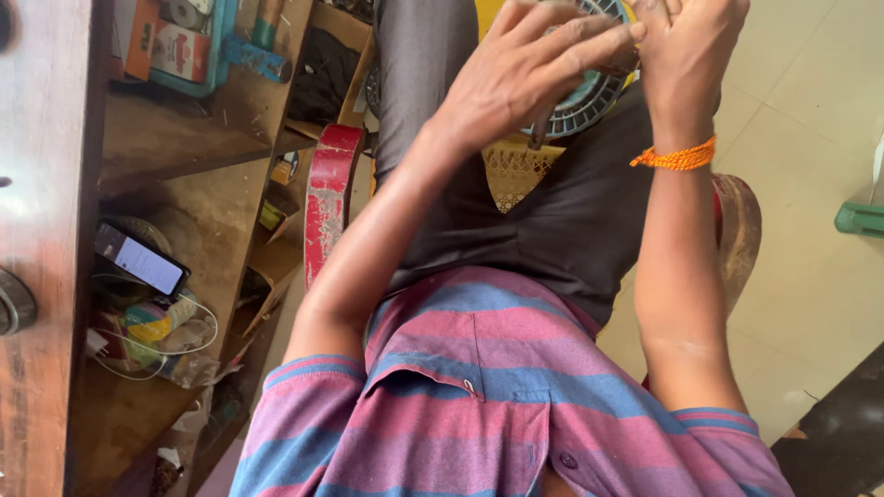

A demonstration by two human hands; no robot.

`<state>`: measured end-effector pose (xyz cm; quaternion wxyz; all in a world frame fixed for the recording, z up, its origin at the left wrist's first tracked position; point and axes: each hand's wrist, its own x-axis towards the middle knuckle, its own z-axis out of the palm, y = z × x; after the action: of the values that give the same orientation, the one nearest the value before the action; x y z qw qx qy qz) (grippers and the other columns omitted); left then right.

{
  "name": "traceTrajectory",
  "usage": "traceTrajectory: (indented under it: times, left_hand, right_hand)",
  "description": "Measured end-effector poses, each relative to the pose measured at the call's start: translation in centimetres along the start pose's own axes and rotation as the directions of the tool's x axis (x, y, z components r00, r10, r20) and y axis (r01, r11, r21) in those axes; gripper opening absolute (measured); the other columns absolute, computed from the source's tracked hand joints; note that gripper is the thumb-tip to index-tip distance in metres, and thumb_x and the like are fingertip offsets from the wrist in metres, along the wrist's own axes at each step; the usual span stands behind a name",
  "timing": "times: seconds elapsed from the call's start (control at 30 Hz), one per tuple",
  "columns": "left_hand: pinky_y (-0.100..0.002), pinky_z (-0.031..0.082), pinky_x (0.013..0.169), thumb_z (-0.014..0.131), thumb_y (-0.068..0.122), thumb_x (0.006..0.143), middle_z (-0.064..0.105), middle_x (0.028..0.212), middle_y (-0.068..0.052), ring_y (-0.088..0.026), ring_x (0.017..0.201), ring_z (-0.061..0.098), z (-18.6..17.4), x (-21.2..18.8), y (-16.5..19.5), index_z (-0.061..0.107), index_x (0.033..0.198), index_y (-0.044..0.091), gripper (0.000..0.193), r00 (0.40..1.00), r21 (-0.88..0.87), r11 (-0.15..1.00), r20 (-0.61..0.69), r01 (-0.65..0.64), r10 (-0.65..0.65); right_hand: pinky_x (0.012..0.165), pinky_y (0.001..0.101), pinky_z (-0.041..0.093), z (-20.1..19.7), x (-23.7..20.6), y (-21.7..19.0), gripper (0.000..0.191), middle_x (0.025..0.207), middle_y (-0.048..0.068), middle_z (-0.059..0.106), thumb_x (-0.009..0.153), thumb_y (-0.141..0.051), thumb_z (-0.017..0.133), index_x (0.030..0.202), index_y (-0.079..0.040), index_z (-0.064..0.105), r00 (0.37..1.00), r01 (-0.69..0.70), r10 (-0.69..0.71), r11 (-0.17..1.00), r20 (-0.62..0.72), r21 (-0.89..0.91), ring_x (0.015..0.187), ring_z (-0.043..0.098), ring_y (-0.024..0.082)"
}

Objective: The person sits in a chair with an electric motor armature on their lap and works copper wire around it by hand, pressing and tucking the wire into place while turning the armature to reach different sides.

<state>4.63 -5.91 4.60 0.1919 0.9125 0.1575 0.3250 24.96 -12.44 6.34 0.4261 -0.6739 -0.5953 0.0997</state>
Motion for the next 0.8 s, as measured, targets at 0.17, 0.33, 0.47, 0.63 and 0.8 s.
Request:
traceTrajectory:
  times: [0.17, 0.33, 0.47, 0.63, 0.8]
  left_hand:
    - [-0.034, 0.043, 0.109, 0.085, 0.01, 0.097, 0.07, 0.14, 0.007, -0.021, 0.122, 0.058, 0.1, -0.3, -1.0, 0.033, 0.161, 0.019, 0.083, 0.992, -0.381, 0.917, 0.07, 0.12, -0.1]
    - [-0.04, 0.041, 0.116, 0.085, 0.0, 0.091, 0.074, 0.129, 0.002, -0.025, 0.133, 0.063, -1.2, -0.6, -0.7, 0.035, 0.154, 0.016, 0.083, 0.989, -0.526, 0.838, 0.103, 0.146, -0.107]
    - [-0.036, 0.049, 0.112, 0.084, -0.003, 0.091, 0.075, 0.124, 0.001, -0.021, 0.127, 0.069, -1.8, 0.1, -1.2, 0.043, 0.151, 0.017, 0.075, 0.979, -0.634, 0.748, 0.16, 0.198, -0.124]
    - [-0.038, 0.053, 0.109, 0.083, -0.001, 0.088, 0.074, 0.125, -0.001, -0.023, 0.123, 0.07, -1.5, 0.6, -1.4, 0.057, 0.138, 0.014, 0.058, 0.98, -0.642, 0.741, 0.152, 0.198, -0.131]
    - [-0.039, 0.05, 0.111, 0.084, 0.0, 0.089, 0.069, 0.132, -0.002, -0.026, 0.127, 0.065, -1.2, 0.3, -1.6, 0.065, 0.126, 0.011, 0.043, 0.98, -0.606, 0.775, 0.183, 0.179, -0.083]
  right_hand:
    - [0.057, 0.0281, 0.03, -1.3, -2.0, -0.4, 0.016, 0.069, 0.0, 0.048, 0.102, 0.002, 0.073, 0.092, 0.007, 0.061, 0.954, -0.288, 0.298, 0.935, -0.019, 0.207, 0.061, 0.039, 0.006]
    - [0.059, 0.0221, 0.03, -3.8, -5.3, 0.3, 0.018, 0.072, -0.002, 0.048, 0.112, 0.0, 0.075, 0.099, 0.008, 0.065, 0.954, -0.289, 0.298, 0.917, 0.006, 0.276, 0.064, 0.039, 0.003]
    - [0.061, 0.0202, 0.031, -5.6, -6.8, -0.7, 0.02, 0.076, -0.003, 0.053, 0.115, -0.001, 0.074, 0.1, 0.009, 0.065, 0.939, -0.342, 0.33, 0.882, 0.093, 0.324, 0.066, 0.041, 0.002]
    - [0.059, 0.0185, 0.033, -6.1, -8.5, -4.2, 0.018, 0.079, -0.003, 0.061, 0.113, -0.005, 0.077, 0.101, 0.006, 0.068, 0.906, -0.421, 0.375, 0.848, 0.196, 0.322, 0.065, 0.044, -0.001]
    - [0.057, 0.0223, 0.031, -3.7, -9.9, -6.5, 0.004, 0.07, 0.001, 0.057, 0.105, 0.002, 0.076, 0.103, 0.003, 0.072, 0.926, -0.356, 0.335, 0.928, 0.173, 0.107, 0.061, 0.041, 0.002]
